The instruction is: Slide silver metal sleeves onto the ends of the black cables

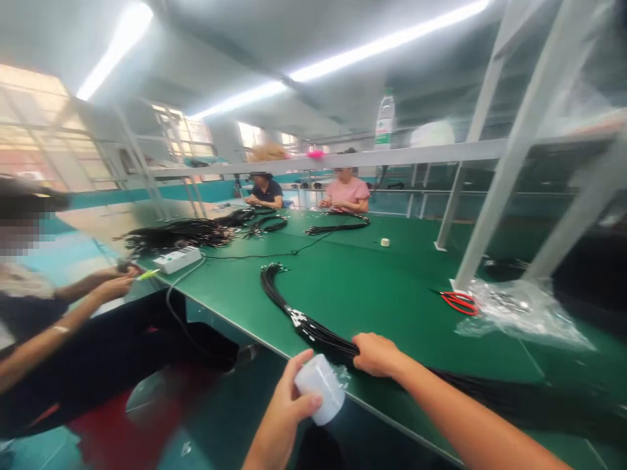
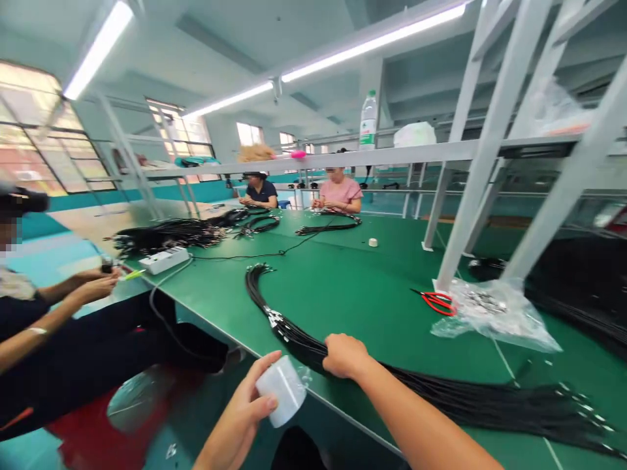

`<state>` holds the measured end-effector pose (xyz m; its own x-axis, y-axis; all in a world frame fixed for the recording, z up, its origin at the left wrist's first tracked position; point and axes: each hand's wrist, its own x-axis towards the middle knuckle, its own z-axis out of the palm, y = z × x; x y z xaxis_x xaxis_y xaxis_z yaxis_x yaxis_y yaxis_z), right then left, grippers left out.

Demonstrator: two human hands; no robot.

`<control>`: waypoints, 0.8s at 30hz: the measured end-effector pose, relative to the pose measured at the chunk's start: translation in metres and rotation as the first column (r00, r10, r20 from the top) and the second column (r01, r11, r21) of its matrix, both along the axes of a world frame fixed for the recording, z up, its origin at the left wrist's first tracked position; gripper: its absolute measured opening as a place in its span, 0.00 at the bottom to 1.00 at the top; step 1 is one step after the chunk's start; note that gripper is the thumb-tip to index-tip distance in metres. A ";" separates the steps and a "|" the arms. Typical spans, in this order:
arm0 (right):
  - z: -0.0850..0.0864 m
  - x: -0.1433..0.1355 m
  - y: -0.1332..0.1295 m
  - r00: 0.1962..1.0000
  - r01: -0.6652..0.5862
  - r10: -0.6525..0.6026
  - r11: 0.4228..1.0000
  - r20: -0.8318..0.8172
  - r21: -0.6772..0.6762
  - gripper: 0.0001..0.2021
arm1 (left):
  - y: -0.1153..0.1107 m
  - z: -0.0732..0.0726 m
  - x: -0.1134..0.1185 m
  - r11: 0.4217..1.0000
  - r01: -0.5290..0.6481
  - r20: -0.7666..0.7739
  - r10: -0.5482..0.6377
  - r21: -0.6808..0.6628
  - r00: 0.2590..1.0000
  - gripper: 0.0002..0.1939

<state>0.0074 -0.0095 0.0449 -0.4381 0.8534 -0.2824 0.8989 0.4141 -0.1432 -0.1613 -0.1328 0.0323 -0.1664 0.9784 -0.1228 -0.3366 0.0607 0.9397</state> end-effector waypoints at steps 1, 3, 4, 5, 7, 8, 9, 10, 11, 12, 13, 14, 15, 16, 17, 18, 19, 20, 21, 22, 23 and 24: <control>0.000 -0.001 -0.004 1.000 -0.007 0.007 1.000 -0.010 0.016 0.11 | 0.002 -0.001 0.004 1.000 -0.005 0.030 0.005 -0.003 1.000 0.38; -0.001 -0.002 -0.012 1.000 0.005 -0.004 0.999 -0.024 0.052 0.11 | 0.004 -0.005 0.011 1.000 -0.012 0.068 0.013 -0.020 0.998 0.36; -0.002 -0.002 -0.017 0.999 0.021 -0.019 0.998 -0.029 0.067 0.11 | 0.005 -0.007 0.014 0.999 -0.010 0.080 0.012 -0.031 0.997 0.35; -0.003 -0.002 -0.020 0.999 0.037 -0.035 0.996 -0.032 0.076 0.12 | 0.006 -0.009 0.017 0.999 -0.001 0.091 0.005 -0.043 0.996 0.34; -0.005 -0.002 -0.023 0.997 0.067 -0.064 0.995 -0.036 0.068 0.13 | 0.009 -0.012 0.022 0.998 0.033 0.125 -0.025 -0.061 0.992 0.33; -0.007 -0.002 -0.021 0.997 0.072 -0.069 0.996 -0.044 0.055 0.14 | 0.014 -0.013 0.024 0.996 0.050 0.140 -0.040 -0.067 0.989 0.33; -0.008 -0.001 -0.017 0.996 0.076 -0.075 0.996 -0.054 0.035 0.14 | 0.020 -0.014 0.025 0.995 0.062 0.151 -0.051 -0.074 0.987 0.33; -0.010 -0.001 -0.012 0.995 0.078 -0.077 0.997 -0.067 0.013 0.14 | 0.028 -0.016 0.026 0.994 0.064 0.149 -0.051 -0.088 0.987 0.33; -0.011 0.000 -0.007 0.993 0.079 -0.079 0.997 -0.082 -0.008 0.14 | 0.036 -0.017 0.027 0.991 0.067 0.143 -0.051 -0.112 0.988 0.32; -0.011 0.001 -0.002 0.992 0.077 -0.080 0.997 -0.101 -0.027 0.14 | 0.043 -0.018 0.029 0.988 0.065 0.136 -0.046 -0.143 0.990 0.31; -0.011 0.002 0.002 0.990 0.073 -0.077 0.996 -0.121 -0.043 0.15 | 0.049 -0.018 0.030 0.983 0.065 0.137 -0.042 -0.173 0.990 0.30; -0.011 0.003 0.004 0.987 0.064 -0.072 0.996 -0.142 -0.057 0.15 | 0.053 -0.018 0.032 0.978 0.068 0.145 -0.040 -0.195 0.989 0.29; -0.010 0.004 0.004 0.984 0.053 -0.064 0.996 -0.163 -0.071 0.15 | 0.054 -0.017 0.034 0.976 0.067 0.158 -0.035 -0.207 0.987 0.28; -0.009 0.005 0.003 0.981 0.038 -0.054 0.996 -0.184 -0.086 0.15 | 0.054 -0.016 0.036 0.977 0.063 0.169 -0.028 -0.206 0.985 0.28; -0.008 0.006 0.002 0.978 0.022 -0.043 0.994 -0.203 -0.103 0.15 | 0.053 -0.016 0.038 0.979 0.051 0.174 -0.017 -0.196 0.985 0.28; -0.008 0.007 0.002 0.975 0.006 -0.033 0.993 -0.220 -0.122 0.14 | 0.051 -0.016 0.040 0.982 0.035 0.168 -0.003 -0.184 0.986 0.29; -0.008 0.008 0.002 0.972 -0.011 -0.024 0.990 -0.235 -0.144 0.13 | 0.050 -0.016 0.041 0.984 0.012 0.154 0.015 -0.176 0.988 0.30; -0.008 0.009 0.003 0.968 -0.025 -0.017 0.986 -0.248 -0.167 0.12 | 0.049 -0.017 0.043 0.985 -0.014 0.137 0.038 -0.172 0.990 0.30; -0.009 0.010 0.004 0.965 -0.038 -0.013 0.981 -0.263 -0.189 0.11 | 0.049 -0.018 0.044 0.985 -0.042 0.121 0.063 -0.169 0.991 0.30; -0.010 0.011 0.005 0.960 -0.051 -0.011 0.976 -0.280 -0.212 0.10 | 0.049 -0.019 0.044 0.983 -0.071 0.105 0.090 -0.167 0.990 0.30; -0.011 0.013 0.007 0.954 -0.062 -0.012 0.970 -0.300 -0.234 0.08 | 0.049 -0.021 0.044 0.981 -0.101 0.086 0.117 -0.167 0.989 0.30; -0.012 0.014 0.009 0.946 -0.071 -0.016 0.964 -0.324 -0.257 0.07 | 0.049 -0.022 0.044 0.977 -0.131 0.064 0.143 -0.169 0.988 0.29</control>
